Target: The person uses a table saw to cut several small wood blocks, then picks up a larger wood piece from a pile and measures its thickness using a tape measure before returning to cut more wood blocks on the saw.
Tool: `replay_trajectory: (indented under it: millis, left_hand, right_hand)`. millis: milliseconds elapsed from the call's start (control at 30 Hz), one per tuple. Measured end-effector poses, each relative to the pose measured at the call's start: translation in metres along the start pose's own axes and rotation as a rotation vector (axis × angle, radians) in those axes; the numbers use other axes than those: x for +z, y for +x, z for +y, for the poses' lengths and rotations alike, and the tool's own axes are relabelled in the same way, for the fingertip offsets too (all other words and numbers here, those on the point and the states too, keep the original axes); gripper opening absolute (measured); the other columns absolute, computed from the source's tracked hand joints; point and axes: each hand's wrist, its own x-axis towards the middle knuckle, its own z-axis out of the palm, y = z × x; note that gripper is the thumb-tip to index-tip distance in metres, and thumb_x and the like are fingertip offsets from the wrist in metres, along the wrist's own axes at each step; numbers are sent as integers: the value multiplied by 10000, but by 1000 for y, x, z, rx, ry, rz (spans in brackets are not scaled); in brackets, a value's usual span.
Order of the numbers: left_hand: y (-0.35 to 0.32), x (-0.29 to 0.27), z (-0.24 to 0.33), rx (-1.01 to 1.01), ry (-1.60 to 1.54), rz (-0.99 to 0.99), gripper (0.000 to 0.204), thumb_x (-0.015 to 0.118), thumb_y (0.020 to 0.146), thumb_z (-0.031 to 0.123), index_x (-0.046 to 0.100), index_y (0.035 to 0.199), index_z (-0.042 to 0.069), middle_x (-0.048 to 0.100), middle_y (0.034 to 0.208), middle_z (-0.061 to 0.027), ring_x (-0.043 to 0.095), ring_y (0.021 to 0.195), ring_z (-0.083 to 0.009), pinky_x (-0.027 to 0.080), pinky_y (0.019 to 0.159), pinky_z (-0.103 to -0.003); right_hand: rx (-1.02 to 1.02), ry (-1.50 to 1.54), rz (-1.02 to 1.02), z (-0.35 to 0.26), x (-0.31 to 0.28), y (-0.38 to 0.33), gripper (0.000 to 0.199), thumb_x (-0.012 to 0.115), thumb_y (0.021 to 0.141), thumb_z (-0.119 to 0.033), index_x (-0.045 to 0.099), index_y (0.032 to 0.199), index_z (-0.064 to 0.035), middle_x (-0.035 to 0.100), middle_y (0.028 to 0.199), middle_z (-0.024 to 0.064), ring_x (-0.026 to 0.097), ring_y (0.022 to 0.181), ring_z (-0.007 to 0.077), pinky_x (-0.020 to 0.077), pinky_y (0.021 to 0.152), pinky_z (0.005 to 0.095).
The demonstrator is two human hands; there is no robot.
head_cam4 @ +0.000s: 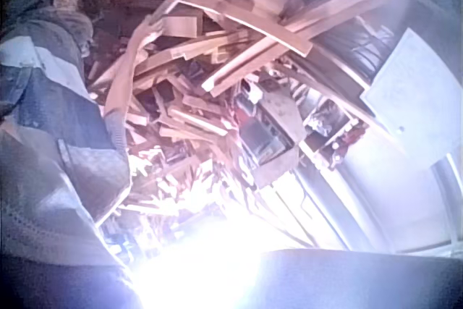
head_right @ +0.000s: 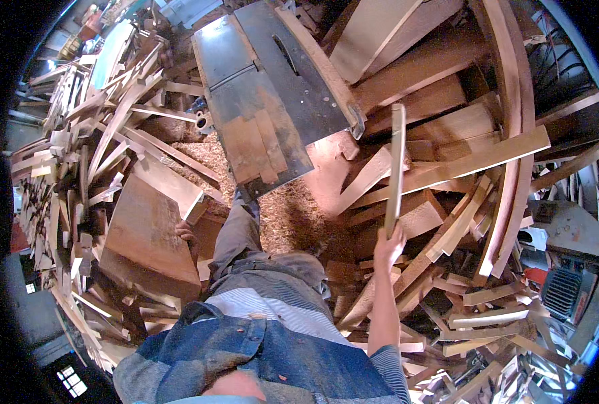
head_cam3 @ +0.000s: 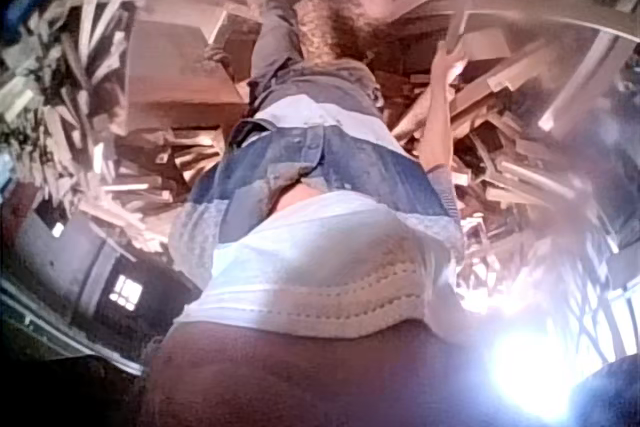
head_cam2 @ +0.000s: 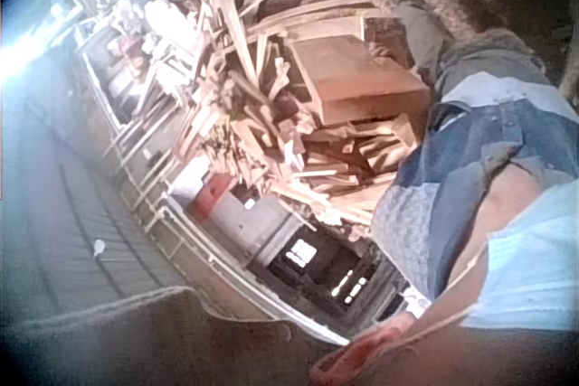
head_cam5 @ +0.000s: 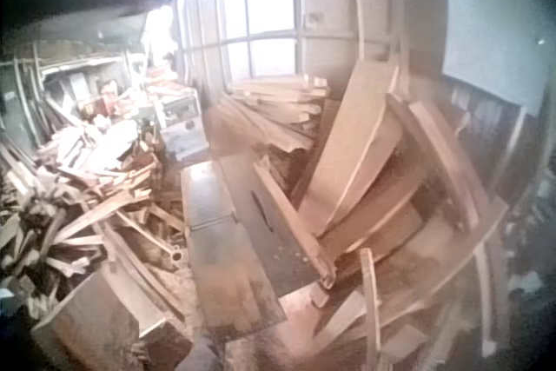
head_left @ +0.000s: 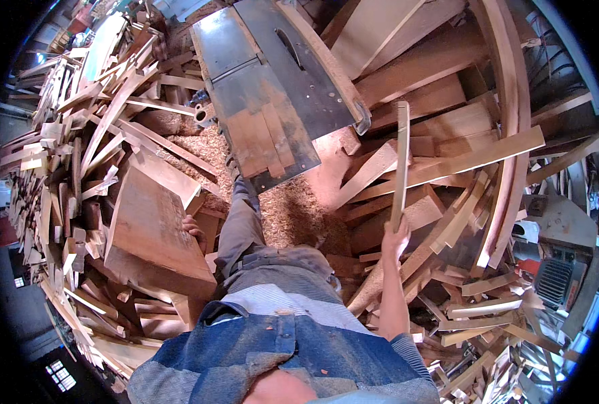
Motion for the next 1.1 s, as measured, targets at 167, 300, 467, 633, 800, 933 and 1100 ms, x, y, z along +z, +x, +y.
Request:
replay_trajectory:
  millis: [167,300,467,633,800,933,1100]
  left_hand:
    - [11,1,-10,-32,-6,-17,376,511,1080,324,532,1329,43,640,1215,-86,631,1153,-243,471,1044,-458]
    - [7,2,-13,-20,-12,-34,378,510,1082,322,531,1330,39,640,1217,-89,631,1154,-243,470,1047,-459]
    - [16,-4,-21,-56,-60,-51,380,508,1084,321,531,1332,34,639,1219,-92,630,1155,-243,469,1050,-460]
    - [-9,-17,-18,0,-126,-93,382,506,1085,319,530,1333,29,639,1221,-96,630,1156,-243,467,1054,-461]
    - [0,-19,-20,-7,-206,-94,384,504,1087,317,529,1335,24,639,1223,-99,629,1157,-243,466,1057,-462]
    - [-10,-23,-15,21,-250,-81,386,503,1089,316,529,1336,20,639,1225,-102,629,1158,-243,465,1060,-462]
    - [-12,-24,-6,11,-308,-42,389,501,1091,314,528,1338,16,638,1227,-105,628,1160,-243,464,1063,-463]
  right_hand:
    - [-200,-244,235,30,12,83,537,778,877,-188,595,1364,-51,626,1312,185,587,1184,383,523,939,546]
    - [-34,-438,243,-1,37,115,506,763,884,-237,614,1353,-121,658,1273,156,577,1218,364,527,927,542]
    - [-99,-498,258,32,55,165,392,608,973,-248,633,1339,-111,663,1174,194,619,1129,380,533,914,524]
    - [-323,-571,302,-46,28,118,408,754,890,-216,685,1246,-28,679,1196,252,656,1107,393,531,927,518]
    - [-599,-139,9,-50,62,96,610,812,868,-241,603,1398,-24,586,1419,213,567,1292,418,456,1108,531]
    - [-744,75,-332,-201,108,25,712,814,866,-302,531,1427,33,551,1434,229,502,1350,408,394,1158,501]
    - [-724,-14,-481,-283,177,-11,1030,873,767,-443,379,1547,13,359,1546,354,347,1440,503,300,1205,543]
